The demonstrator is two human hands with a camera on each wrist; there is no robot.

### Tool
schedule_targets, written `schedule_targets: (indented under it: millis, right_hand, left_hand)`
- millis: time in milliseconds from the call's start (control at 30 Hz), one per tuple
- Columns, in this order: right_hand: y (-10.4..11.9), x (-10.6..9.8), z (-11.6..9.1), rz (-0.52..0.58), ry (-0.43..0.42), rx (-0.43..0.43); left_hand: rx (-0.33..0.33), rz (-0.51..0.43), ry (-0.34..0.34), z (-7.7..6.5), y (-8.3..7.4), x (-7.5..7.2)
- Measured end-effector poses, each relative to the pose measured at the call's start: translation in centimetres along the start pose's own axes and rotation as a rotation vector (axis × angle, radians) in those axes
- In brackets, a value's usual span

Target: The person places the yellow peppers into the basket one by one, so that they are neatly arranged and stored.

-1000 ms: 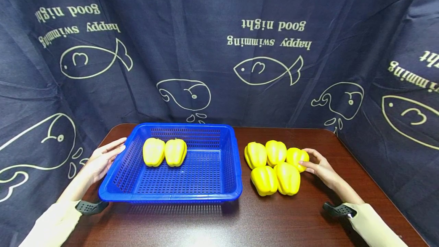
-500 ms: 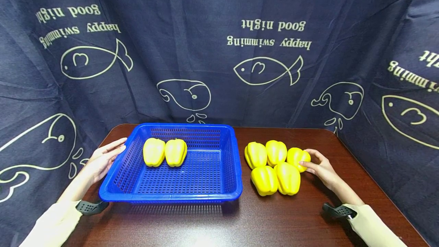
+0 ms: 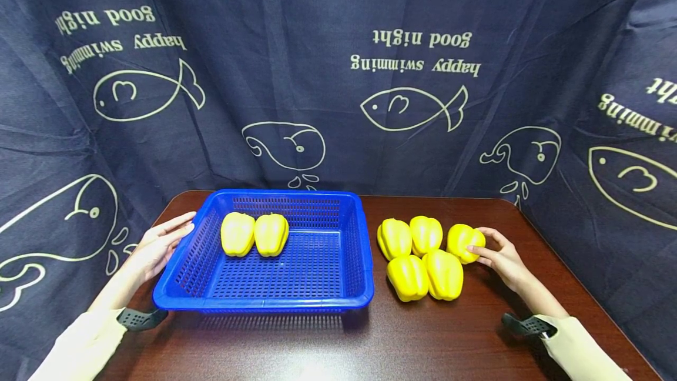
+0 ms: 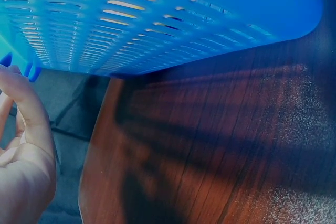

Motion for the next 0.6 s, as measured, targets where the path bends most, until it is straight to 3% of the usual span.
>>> schedule_targets:
  millis: [233, 600]
  right_hand:
    - [1.7, -0.1, -0.2, -0.043, -0.02, -0.008]
    - [4.2, 0.6, -0.3, -0.062, 0.042, -0.061]
  left_hand:
    - [0.004, -0.01, 0.009, 0.1, 0.1, 0.0]
    - [0.011, -0.021, 0.017, 0.1, 0.1, 0.0]
Point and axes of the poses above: each hand's wrist, its own z-axis towards the middle knuckle, its own x-axis out of the palm, y = z × x, the point moved 5 cm from there along z, towards the middle knuckle, and after that the axes turned 9 degrees about z, right-handed, at the moved point
